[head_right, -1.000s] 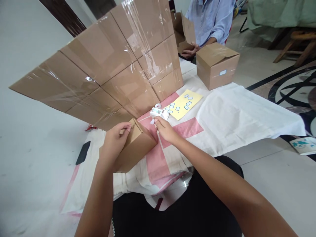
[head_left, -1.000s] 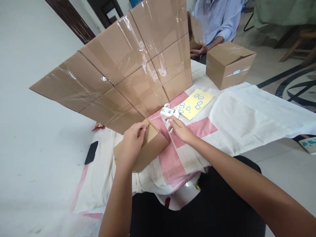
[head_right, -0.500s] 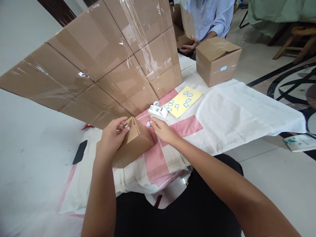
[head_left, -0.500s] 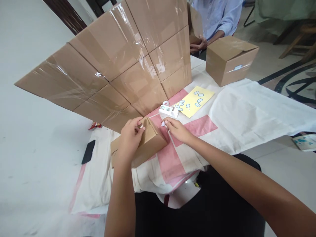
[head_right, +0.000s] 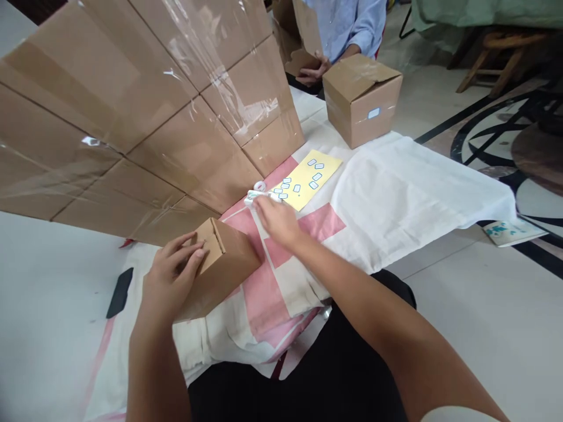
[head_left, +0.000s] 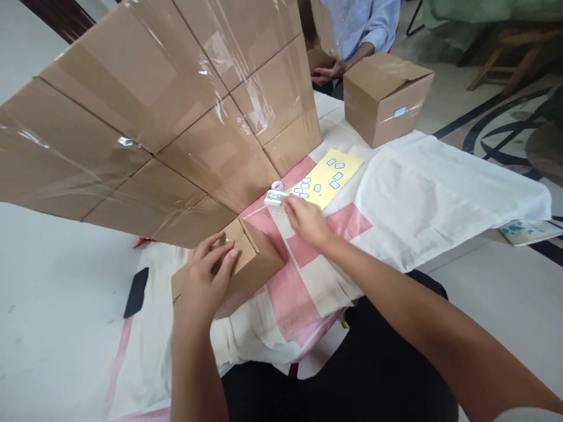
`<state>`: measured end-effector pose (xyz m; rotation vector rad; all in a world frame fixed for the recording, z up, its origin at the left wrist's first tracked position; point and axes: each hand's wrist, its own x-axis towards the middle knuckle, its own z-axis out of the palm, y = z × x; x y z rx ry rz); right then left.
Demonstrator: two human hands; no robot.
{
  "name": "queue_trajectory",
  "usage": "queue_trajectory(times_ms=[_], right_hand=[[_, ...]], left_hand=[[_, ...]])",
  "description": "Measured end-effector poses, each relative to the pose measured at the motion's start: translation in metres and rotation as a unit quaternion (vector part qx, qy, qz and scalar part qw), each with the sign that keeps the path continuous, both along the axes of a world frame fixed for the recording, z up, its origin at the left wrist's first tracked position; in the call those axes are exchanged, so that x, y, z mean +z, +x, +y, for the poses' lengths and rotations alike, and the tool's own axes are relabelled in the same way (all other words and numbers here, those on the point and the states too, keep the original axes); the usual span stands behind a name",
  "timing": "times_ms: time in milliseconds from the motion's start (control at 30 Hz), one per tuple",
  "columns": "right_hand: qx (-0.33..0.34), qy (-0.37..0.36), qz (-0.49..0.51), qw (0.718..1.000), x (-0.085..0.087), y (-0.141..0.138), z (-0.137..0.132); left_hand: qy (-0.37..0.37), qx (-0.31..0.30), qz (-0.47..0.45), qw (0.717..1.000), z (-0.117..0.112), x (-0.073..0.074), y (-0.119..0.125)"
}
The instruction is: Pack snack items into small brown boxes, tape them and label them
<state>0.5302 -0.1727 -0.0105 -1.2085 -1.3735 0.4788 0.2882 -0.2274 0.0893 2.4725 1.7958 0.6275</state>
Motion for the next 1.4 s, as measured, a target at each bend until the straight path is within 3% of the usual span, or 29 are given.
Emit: queue_trajectory(times_ms=[100, 167, 267, 367, 433, 533, 600, 700, 800, 900, 1100, 1200, 1300, 1400], right_hand=[[-0.11, 0.053, 0.042, 0.992, 0.007, 0.025, 0.008], [-0.107, 0.058, 0.083, 0.989, 0.006, 0.02, 0.004], [0.002, 0.032, 0.06, 0.998, -0.005, -0.01, -0.014], [0.116, 0.019, -0.062, 0.991, -0.019, -0.041, -0.03], [0.158, 0.029, -0.113, 0.981, -0.024, -0.05, -0.035], [0.19, 0.019, -0.081, 0.978, -0.02, -0.051, -0.041], [0.229, -0.036, -0.037, 0.972, -0.011, -0.048, -0.046], [0.336, -0.142, 0.0, 0.931, 0.002, -0.041, -0.052], [0.411, -0.188, 0.043, 0.891, 0.0, -0.038, -0.053], [0.395, -0.221, 0.084, 0.888, -0.01, -0.041, -0.053], [0.323, -0.268, -0.03, 0.907, -0.005, -0.051, -0.072], [0.23, -0.262, 0.06, 0.935, 0.003, -0.054, -0.066], [0.14, -0.219, 0.182, 0.948, 0.011, -0.063, -0.038], [0.164, -0.17, 0.231, 0.944, 0.01, -0.087, -0.008]], left_hand=[[-0.002, -0.058, 0.062, 0.996, -0.007, -0.005, -0.019], [-0.007, -0.088, 0.079, 0.993, -0.008, -0.008, -0.028], [-0.015, -0.12, 0.069, 0.99, -0.002, -0.009, -0.034], [-0.015, -0.129, 0.043, 0.991, 0.006, -0.008, -0.034], [-0.015, -0.128, 0.03, 0.991, 0.011, -0.006, -0.034], [-0.024, -0.136, 0.025, 0.99, 0.015, -0.004, -0.038], [-0.028, -0.133, 0.018, 0.991, 0.017, -0.003, -0.044], [-0.04, -0.13, 0.003, 0.991, 0.018, -0.002, -0.057], [-0.052, -0.152, 0.011, 0.987, 0.017, -0.001, -0.069], [-0.048, -0.171, 0.018, 0.984, 0.018, -0.002, -0.076], [-0.035, -0.179, 0.032, 0.983, 0.021, -0.005, -0.078], [-0.038, -0.154, 0.03, 0.987, 0.017, -0.006, -0.073], [-0.038, -0.142, 0.007, 0.989, 0.014, -0.004, -0.065], [-0.04, -0.136, -0.001, 0.99, 0.013, 0.0, -0.057]])
